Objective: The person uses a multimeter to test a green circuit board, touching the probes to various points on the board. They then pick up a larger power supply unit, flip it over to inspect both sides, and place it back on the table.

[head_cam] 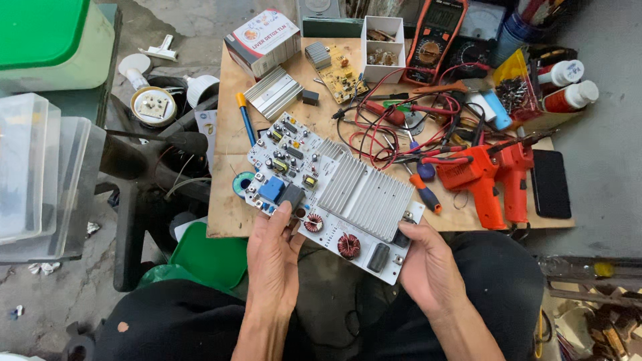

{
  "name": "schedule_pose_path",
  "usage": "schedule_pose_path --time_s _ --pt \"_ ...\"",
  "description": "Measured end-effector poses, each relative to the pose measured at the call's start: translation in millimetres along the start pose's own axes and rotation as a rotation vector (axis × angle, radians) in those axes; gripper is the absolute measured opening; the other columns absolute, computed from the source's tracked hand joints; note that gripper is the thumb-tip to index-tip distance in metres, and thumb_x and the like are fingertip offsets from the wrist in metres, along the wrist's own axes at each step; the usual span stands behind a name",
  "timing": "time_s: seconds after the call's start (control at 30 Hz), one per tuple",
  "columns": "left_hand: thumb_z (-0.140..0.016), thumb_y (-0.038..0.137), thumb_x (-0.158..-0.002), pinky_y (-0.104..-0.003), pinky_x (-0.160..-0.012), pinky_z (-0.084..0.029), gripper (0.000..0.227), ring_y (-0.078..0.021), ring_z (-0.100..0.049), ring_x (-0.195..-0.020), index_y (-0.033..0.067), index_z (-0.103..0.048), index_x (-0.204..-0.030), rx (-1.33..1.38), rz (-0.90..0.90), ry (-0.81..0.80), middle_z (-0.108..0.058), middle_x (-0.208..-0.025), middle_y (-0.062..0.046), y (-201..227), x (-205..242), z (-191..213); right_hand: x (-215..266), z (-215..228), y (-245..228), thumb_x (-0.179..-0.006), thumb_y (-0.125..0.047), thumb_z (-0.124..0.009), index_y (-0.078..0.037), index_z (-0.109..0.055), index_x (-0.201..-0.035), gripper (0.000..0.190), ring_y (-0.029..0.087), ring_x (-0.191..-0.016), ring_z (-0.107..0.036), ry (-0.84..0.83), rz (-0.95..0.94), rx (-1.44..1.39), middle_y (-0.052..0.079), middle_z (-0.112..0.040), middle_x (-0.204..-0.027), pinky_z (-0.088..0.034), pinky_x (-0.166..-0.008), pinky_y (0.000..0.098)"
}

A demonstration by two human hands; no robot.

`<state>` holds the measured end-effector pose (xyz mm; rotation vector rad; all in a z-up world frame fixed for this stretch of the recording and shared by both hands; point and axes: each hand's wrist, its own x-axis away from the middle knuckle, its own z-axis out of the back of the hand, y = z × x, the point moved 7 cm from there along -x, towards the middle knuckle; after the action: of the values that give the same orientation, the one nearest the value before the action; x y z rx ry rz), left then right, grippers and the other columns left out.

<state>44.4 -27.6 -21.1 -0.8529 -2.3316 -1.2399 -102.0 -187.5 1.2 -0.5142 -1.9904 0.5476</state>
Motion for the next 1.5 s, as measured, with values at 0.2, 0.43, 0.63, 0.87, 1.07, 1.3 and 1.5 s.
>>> schedule_pose_path --time_s 0.2,0.43,0.63,0.87,1.07,1.3,1.5 --pt "-0.068 0.018 -0.098 -0.041 -0.087 -0.06 0.057 -0.0207 -0.066 -0.103 0.0149 -0.064 -0.155 -0.043 0.021 0.008 -0.073 -0.129 -0.005 5 5 -2 2 0 -1 -0.09 -0.004 -0.045 -0.002 -0.056 -0.161 0.072 0.037 -0.136 -0.061 0.023 0.012 0.031 0.019 -0.066 -0.151 -0.046 -0.118 0.0568" --pt "-0.065 0.021 -0.1 -0.042 -0.088 -0.059 0.047 -0.0238 -0.07 -0.107 0.0132 -0.067 -0.145 0.008 0.001 0.027 -0.077 -0.132 -0.008 3 3 4 -11 10 4 -0.087 -0.008 -0.05 -0.008 -0.058 -0.157 0.071 0.035 -0.126 -0.063 -0.064 0.043 0.042 0.015 -0.068 -0.144 -0.049 -0.11 0.0577" --pt "-0.052 0.029 -0.106 -0.052 -0.098 -0.058 0.047 -0.0342 -0.067 -0.111 0.0082 -0.065 -0.146 0.118 0.092 0.062 -0.073 -0.133 -0.016 2 7 5 -6 9 1 -0.09 -0.007 -0.043 -0.01 -0.054 -0.161 0.072 0.029 -0.136 -0.059 0.007 0.054 0.024 0.01 -0.064 -0.154 -0.044 -0.119 0.051" --pt "-0.052 0.028 -0.106 -0.05 -0.098 -0.059 0.046 -0.0329 -0.068 -0.112 0.0075 -0.064 -0.146 0.149 0.094 0.027 -0.075 -0.132 -0.018 -3 0 9 -18 20 5 -0.088 -0.014 -0.05 -0.011 -0.059 -0.155 0.068 0.03 -0.126 -0.063 -0.044 0.072 0.041 0.008 -0.068 -0.145 -0.049 -0.11 0.0564" --pt "-0.055 0.026 -0.107 -0.051 -0.098 -0.061 0.04 -0.0327 -0.069 -0.114 0.0097 -0.065 -0.142 0.145 0.106 0.061 -0.076 -0.13 -0.017 -11 -7 21 -3 5 2 -0.092 -0.015 -0.043 -0.01 -0.056 -0.161 0.07 0.032 -0.134 -0.06 -0.002 0.037 0.07 0.01 -0.065 -0.152 -0.046 -0.113 0.0538" --pt "-0.059 0.022 -0.106 -0.05 -0.096 -0.063 0.027 -0.0262 -0.069 -0.103 0.0099 -0.069 -0.128 0.173 0.087 0.104 -0.078 -0.118 -0.013 -19 -15 30 -8 10 5 -0.092 -0.014 -0.048 -0.012 -0.058 -0.156 0.065 0.029 -0.131 -0.062 0.006 0.055 0.055 0.007 -0.066 -0.149 -0.047 -0.115 0.0545" --pt "-0.058 0.027 -0.109 -0.063 -0.122 -0.062 0.03 -0.0347 -0.064 -0.118 0.0135 -0.061 -0.135 0.172 0.154 0.16 -0.064 -0.133 -0.01 -26 -14 37 -2 4 2 -0.094 -0.014 -0.045 -0.011 -0.055 -0.16 0.066 0.03 -0.135 -0.059 0.025 0.064 0.081 0.009 -0.064 -0.154 -0.045 -0.118 0.0526"
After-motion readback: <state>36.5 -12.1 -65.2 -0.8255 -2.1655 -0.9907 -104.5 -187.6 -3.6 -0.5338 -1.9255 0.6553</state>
